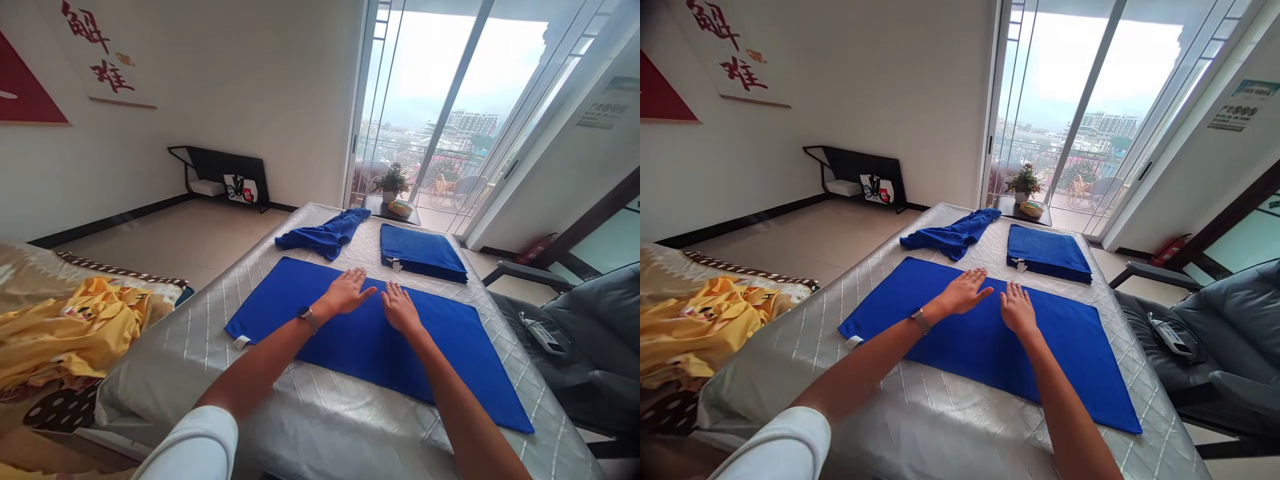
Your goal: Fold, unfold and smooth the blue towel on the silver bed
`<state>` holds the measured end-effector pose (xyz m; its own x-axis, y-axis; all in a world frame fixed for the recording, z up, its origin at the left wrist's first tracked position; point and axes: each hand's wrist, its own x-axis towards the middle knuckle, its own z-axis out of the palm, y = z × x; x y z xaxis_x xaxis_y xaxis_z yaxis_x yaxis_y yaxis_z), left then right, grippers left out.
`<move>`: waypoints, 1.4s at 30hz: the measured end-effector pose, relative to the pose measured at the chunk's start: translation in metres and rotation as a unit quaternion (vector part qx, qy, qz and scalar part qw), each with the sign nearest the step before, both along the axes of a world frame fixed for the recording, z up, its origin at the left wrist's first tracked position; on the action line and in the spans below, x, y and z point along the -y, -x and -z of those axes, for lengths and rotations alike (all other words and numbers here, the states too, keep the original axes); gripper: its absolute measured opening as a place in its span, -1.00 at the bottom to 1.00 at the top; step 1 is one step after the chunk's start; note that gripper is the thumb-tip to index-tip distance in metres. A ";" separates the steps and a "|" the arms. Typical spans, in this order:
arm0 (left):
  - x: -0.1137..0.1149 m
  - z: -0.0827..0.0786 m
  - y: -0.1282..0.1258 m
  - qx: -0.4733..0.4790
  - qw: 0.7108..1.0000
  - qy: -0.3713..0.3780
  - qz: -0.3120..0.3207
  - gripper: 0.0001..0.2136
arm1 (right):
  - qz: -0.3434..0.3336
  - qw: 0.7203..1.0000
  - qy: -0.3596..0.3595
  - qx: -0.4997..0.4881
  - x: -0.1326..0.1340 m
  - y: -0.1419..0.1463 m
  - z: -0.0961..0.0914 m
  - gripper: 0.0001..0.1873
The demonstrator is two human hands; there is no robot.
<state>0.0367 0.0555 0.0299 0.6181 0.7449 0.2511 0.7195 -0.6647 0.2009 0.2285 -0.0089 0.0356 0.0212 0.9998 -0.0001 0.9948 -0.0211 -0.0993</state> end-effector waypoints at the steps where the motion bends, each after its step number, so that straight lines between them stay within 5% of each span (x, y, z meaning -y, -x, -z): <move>1: 0.000 0.005 -0.018 0.007 1.000 0.004 0.014 -0.22 | -0.014 1.000 0.004 -0.002 -0.008 0.012 0.000 -0.34; 5: 0.000 0.027 -0.045 0.011 0.998 0.057 0.003 -0.22 | -0.020 1.000 0.003 -0.002 -0.022 0.027 0.016 -0.35; 12: -0.013 0.032 -0.015 -0.007 0.995 0.087 -0.038 -0.14 | 0.010 1.000 0.008 -0.007 -0.024 0.001 0.030 -0.30; 16: -0.034 0.031 0.038 -0.026 0.990 0.091 -0.105 -0.10 | 0.053 0.998 0.029 0.015 -0.015 -0.053 0.031 -0.28; 22: -0.068 0.038 0.153 -0.048 0.969 0.090 -0.224 -0.12 | 0.131 0.990 0.010 0.044 0.016 -0.178 0.046 -0.24; 26: -0.078 0.042 0.192 -0.054 0.958 0.083 -0.269 -0.16 | 0.161 0.986 -0.006 0.033 0.028 -0.230 0.058 -0.21; 42: -0.081 0.042 0.191 -0.067 0.952 0.091 -0.285 -0.14 | 0.162 0.986 -0.030 0.029 0.029 -0.230 0.058 -0.22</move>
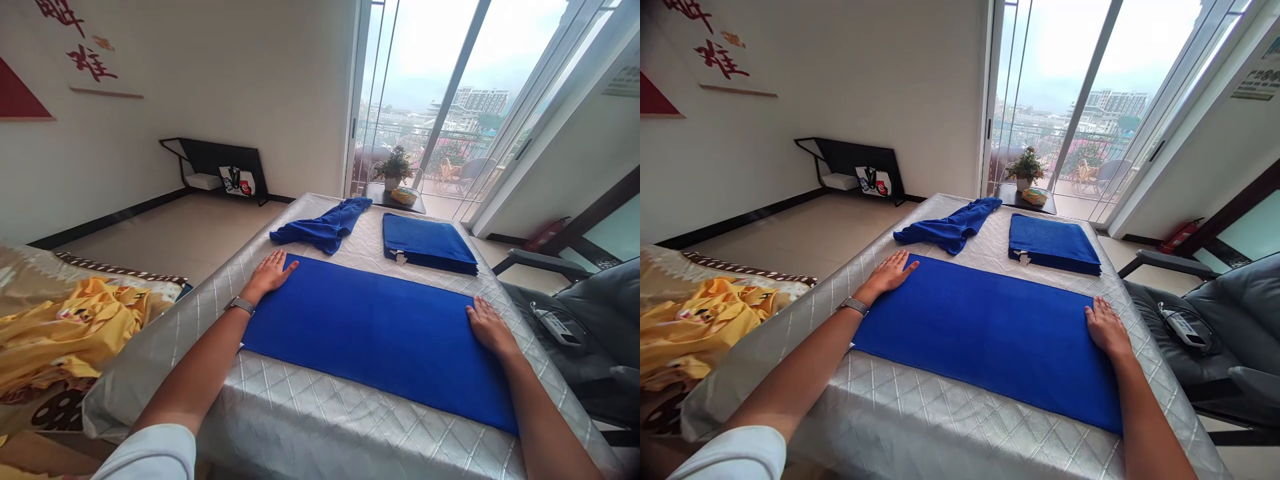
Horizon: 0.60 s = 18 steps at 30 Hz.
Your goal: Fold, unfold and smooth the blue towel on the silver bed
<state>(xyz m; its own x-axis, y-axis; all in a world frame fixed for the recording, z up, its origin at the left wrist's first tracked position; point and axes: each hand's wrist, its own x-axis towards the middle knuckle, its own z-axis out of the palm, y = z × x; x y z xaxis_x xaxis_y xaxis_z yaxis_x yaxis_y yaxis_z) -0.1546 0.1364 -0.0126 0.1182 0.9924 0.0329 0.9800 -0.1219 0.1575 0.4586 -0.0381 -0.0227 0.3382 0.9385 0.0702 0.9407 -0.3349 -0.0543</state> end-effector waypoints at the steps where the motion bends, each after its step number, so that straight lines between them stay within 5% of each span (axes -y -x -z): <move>1: 0.000 0.000 0.000 0.002 1.000 0.000 0.000 -0.14 | 0.003 1.000 -0.004 -0.001 0.001 0.002 -0.002 -0.22; 8: 0.001 0.001 -0.002 0.011 1.000 -0.008 0.005 -0.12 | -0.029 0.998 -0.048 0.038 0.005 0.047 -0.027 -0.26; 18: -0.003 0.007 -0.003 0.024 0.999 -0.026 0.002 -0.16 | -0.196 0.979 0.020 -0.051 -0.050 0.234 -0.047 -0.29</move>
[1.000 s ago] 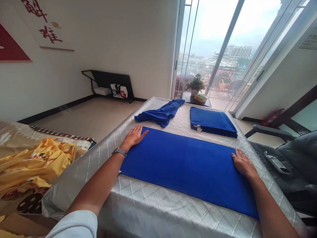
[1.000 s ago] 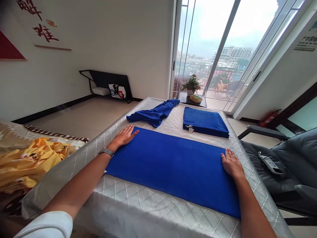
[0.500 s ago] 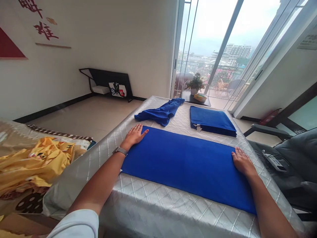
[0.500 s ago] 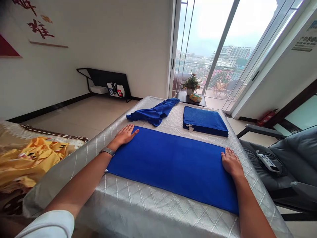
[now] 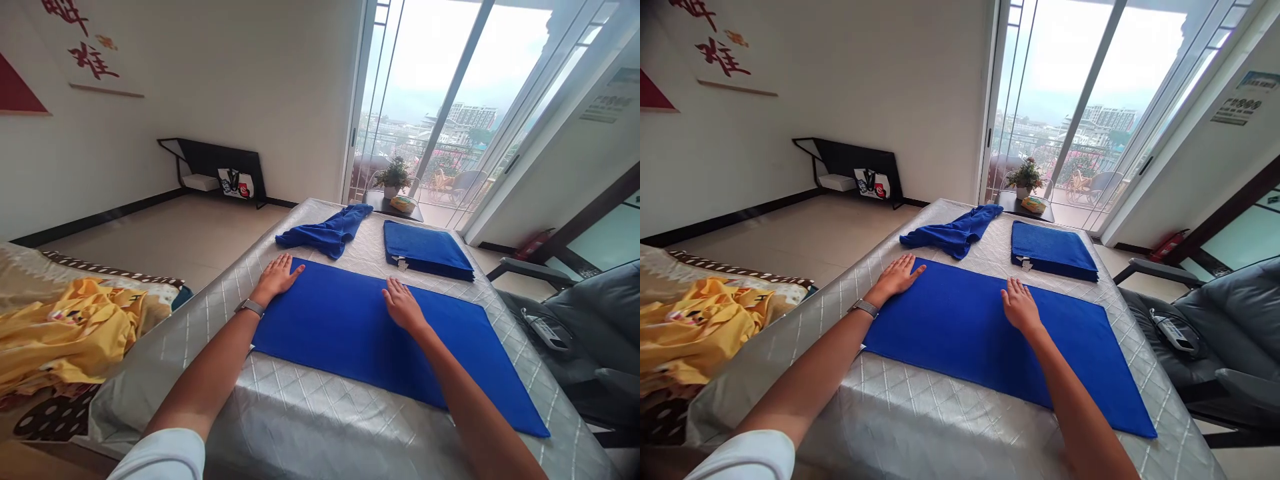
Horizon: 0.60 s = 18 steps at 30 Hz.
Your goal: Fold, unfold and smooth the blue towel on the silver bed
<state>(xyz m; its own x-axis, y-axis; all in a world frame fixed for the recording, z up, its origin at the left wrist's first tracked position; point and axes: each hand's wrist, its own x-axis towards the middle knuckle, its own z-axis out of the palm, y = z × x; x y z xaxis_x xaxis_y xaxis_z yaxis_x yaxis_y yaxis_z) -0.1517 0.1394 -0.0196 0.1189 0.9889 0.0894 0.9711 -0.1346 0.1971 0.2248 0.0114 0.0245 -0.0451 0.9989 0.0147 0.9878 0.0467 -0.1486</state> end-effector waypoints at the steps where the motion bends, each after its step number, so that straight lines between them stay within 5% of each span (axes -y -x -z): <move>1: 0.000 0.001 0.000 0.001 1.000 -0.001 -0.001 -0.16 | -0.002 1.000 0.009 -0.001 -0.004 0.007 0.002 -0.29; 6: -0.001 0.004 0.001 0.001 1.000 -0.012 0.003 -0.16 | -0.004 0.999 0.033 0.017 -0.010 -0.009 0.017 -0.27; 15: -0.001 0.001 0.003 -0.004 1.000 0.001 0.000 -0.16 | 0.130 0.988 0.029 0.074 0.031 -0.172 0.030 -0.25; 18: 0.000 0.001 0.003 -0.010 1.000 0.001 0.002 -0.16 | 0.182 0.980 0.019 0.072 0.040 -0.205 0.035 -0.25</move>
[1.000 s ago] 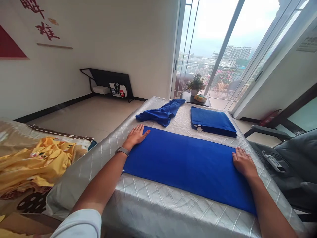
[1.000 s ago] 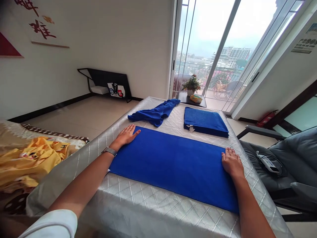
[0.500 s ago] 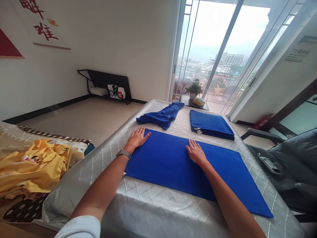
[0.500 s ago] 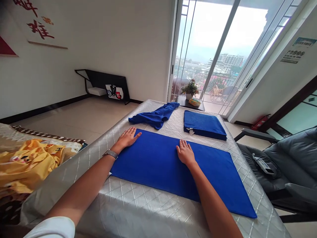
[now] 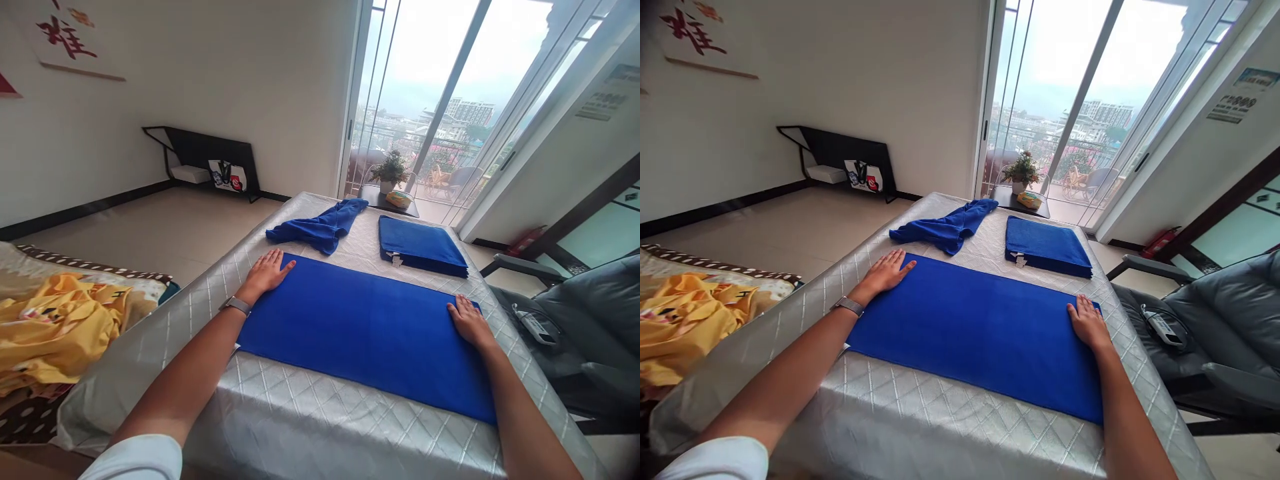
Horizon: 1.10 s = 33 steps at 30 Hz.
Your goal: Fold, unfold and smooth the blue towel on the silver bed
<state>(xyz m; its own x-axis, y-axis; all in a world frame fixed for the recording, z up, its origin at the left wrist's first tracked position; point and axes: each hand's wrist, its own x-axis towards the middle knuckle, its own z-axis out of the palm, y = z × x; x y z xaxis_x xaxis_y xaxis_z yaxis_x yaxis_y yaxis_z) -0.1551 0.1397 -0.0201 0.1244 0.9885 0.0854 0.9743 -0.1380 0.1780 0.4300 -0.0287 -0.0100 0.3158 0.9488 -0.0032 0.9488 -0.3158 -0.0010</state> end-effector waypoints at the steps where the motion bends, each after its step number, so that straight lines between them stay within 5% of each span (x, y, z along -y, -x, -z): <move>1: 0.000 0.000 0.000 -0.004 1.000 0.000 0.002 -0.16 | 0.009 1.000 -0.005 -0.002 0.001 -0.005 0.001 -0.26; 8: 0.002 -0.003 0.001 -0.033 0.999 0.007 -0.003 -0.19 | 0.016 1.000 -0.001 -0.020 0.002 0.003 -0.005 -0.24; 14: 0.003 -0.028 -0.020 -0.079 0.997 0.010 -0.013 -0.17 | 0.016 0.999 -0.016 -0.034 0.003 0.005 -0.007 -0.23; 17: 0.019 -0.036 -0.072 -0.058 0.996 -0.046 0.041 -0.20 | 0.014 0.999 -0.019 -0.033 0.003 0.004 -0.006 -0.23; 21: 0.055 -0.026 -0.170 -0.006 0.966 -0.023 0.258 -0.23 | 0.018 0.999 -0.013 -0.031 0.003 0.005 -0.006 -0.22; 25: 0.074 -0.011 -0.235 0.024 0.947 -0.022 0.318 -0.23 | 0.013 0.999 -0.015 -0.028 0.003 0.005 -0.005 -0.21; 28: 0.068 -0.006 -0.239 0.036 0.954 -0.006 0.297 -0.24 | 0.014 0.999 -0.019 -0.027 0.002 0.003 -0.002 -0.21; 33: 0.045 -0.006 -0.193 0.036 0.971 0.014 0.238 -0.22 | 0.012 0.999 -0.027 -0.032 0.001 0.001 0.001 -0.20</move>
